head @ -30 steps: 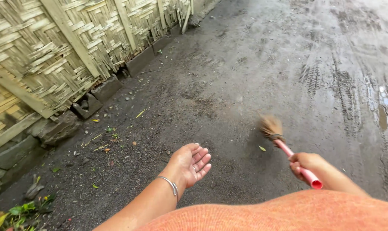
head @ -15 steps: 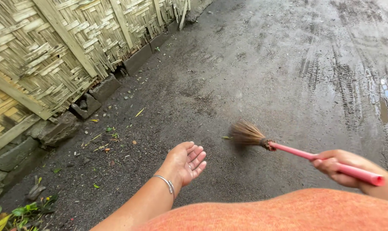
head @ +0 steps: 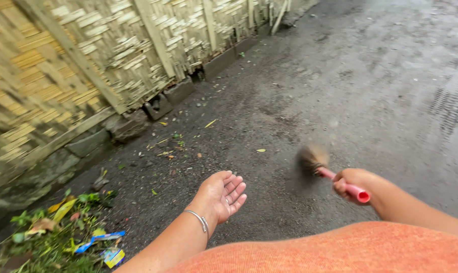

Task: Sweeping leaves and debris in an outdoor area near a bamboo wall.

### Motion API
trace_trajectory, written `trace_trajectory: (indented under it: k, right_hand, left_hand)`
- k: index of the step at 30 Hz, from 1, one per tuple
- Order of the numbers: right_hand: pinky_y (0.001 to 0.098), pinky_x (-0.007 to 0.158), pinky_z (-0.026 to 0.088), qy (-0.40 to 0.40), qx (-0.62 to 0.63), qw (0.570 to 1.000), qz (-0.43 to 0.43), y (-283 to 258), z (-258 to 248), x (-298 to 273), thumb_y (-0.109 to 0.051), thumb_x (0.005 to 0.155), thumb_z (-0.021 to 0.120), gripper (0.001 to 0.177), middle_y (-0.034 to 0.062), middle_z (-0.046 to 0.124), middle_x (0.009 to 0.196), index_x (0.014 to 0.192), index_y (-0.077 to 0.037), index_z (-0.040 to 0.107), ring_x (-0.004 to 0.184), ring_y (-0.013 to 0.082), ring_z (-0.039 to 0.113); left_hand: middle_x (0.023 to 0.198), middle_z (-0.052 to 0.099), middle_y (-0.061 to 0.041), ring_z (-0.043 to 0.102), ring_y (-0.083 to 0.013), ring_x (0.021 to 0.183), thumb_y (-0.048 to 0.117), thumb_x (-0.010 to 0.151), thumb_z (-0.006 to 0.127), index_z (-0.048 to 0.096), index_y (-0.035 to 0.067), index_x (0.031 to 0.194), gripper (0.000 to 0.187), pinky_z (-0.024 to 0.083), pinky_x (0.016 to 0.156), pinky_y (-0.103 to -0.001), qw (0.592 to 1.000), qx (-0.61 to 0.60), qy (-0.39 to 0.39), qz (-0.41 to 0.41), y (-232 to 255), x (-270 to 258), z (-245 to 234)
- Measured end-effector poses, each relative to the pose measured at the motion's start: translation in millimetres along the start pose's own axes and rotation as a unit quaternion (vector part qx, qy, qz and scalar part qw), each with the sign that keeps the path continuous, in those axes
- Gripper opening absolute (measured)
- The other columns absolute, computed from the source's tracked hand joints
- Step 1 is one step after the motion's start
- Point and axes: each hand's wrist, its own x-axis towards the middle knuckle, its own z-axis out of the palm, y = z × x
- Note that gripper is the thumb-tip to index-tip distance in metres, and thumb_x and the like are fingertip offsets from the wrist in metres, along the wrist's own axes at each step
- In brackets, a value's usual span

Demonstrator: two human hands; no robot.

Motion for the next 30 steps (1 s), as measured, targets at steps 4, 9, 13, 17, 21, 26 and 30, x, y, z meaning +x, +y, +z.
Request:
trace_trajectory:
  k: [4, 9, 13, 17, 21, 26, 30]
  right_hand:
    - [0.0154, 0.035, 0.037, -0.035, 0.043, 0.997, 0.045, 11, 50, -59, -0.006, 0.103, 0.043, 0.01, 0.0014, 0.049, 0.07, 0.096, 0.002, 0.044, 0.044, 0.003, 0.041]
    - [0.0176, 0.031, 0.031, -0.079, -0.034, 0.996, -0.006, -31, -14, -41, -0.011, 0.099, 0.049, 0.014, 0.0, 0.046, 0.069, 0.095, 0.002, 0.047, 0.042, 0.0032, 0.036]
    - [0.0161, 0.033, 0.034, -0.074, -0.049, 0.996, -0.012, -73, 16, -36, -0.012, 0.1, 0.048, 0.015, 0.0001, 0.047, 0.071, 0.093, 0.0, 0.044, 0.044, 0.0013, 0.039]
    - [0.0148, 0.036, 0.035, -0.065, -0.089, 0.994, -0.005, -89, 87, 1, -0.011, 0.1, 0.048, 0.01, -0.002, 0.047, 0.072, 0.097, -0.002, 0.045, 0.046, 0.0006, 0.04]
    - [0.0167, 0.037, 0.035, -0.083, -0.177, 0.981, 0.01, -75, 167, 54, -0.01, 0.099, 0.047, 0.011, -0.0033, 0.045, 0.069, 0.104, 0.0, 0.047, 0.046, 0.0024, 0.039]
    - [0.0195, 0.034, 0.035, -0.159, -0.275, 0.948, 0.036, -40, 233, 9, -0.009, 0.097, 0.05, 0.012, -0.0037, 0.045, 0.065, 0.105, -0.001, 0.049, 0.043, 0.0045, 0.038]
    - [0.0178, 0.033, 0.036, -0.227, -0.238, 0.944, 0.036, -65, 216, -13, -0.01, 0.098, 0.053, 0.014, 0.0013, 0.051, 0.07, 0.102, 0.002, 0.047, 0.043, 0.0031, 0.041]
  left_hand:
    - [0.112, 0.069, -0.005, 0.067, -0.0202, 0.106, 0.026, 0.098, 0.057, 0.062, 0.008, 0.117, 0.026, 0.054, 0.095, -0.044, 0.999, -0.021, 0.024, 0.01, 4, -7, -11]
    - [0.113, 0.07, -0.004, 0.067, -0.0196, 0.106, 0.027, 0.098, 0.056, 0.062, 0.009, 0.116, 0.026, 0.054, 0.095, -0.044, 0.998, -0.044, 0.027, 0.024, 7, -5, -25]
    - [0.113, 0.069, -0.004, 0.067, -0.0196, 0.105, 0.026, 0.098, 0.056, 0.062, 0.009, 0.116, 0.025, 0.053, 0.095, -0.044, 0.996, -0.073, 0.033, 0.031, 7, -4, -35]
    - [0.112, 0.07, -0.004, 0.067, -0.0197, 0.105, 0.026, 0.097, 0.058, 0.064, 0.01, 0.115, 0.024, 0.054, 0.094, -0.043, 0.992, -0.107, 0.047, 0.042, 9, -18, -53]
    - [0.111, 0.071, -0.003, 0.067, -0.0194, 0.103, 0.027, 0.096, 0.06, 0.064, 0.011, 0.114, 0.024, 0.053, 0.093, -0.043, 0.986, -0.138, 0.077, 0.054, 12, -27, -89]
    - [0.11, 0.07, -0.003, 0.067, -0.0194, 0.103, 0.026, 0.096, 0.06, 0.063, 0.011, 0.114, 0.024, 0.053, 0.094, -0.043, 0.976, -0.176, 0.1, 0.075, 17, -26, -123]
    - [0.11, 0.07, -0.003, 0.067, -0.0198, 0.103, 0.027, 0.096, 0.06, 0.063, 0.011, 0.114, 0.024, 0.053, 0.094, -0.044, 0.972, -0.199, 0.094, 0.08, 20, -21, -121]
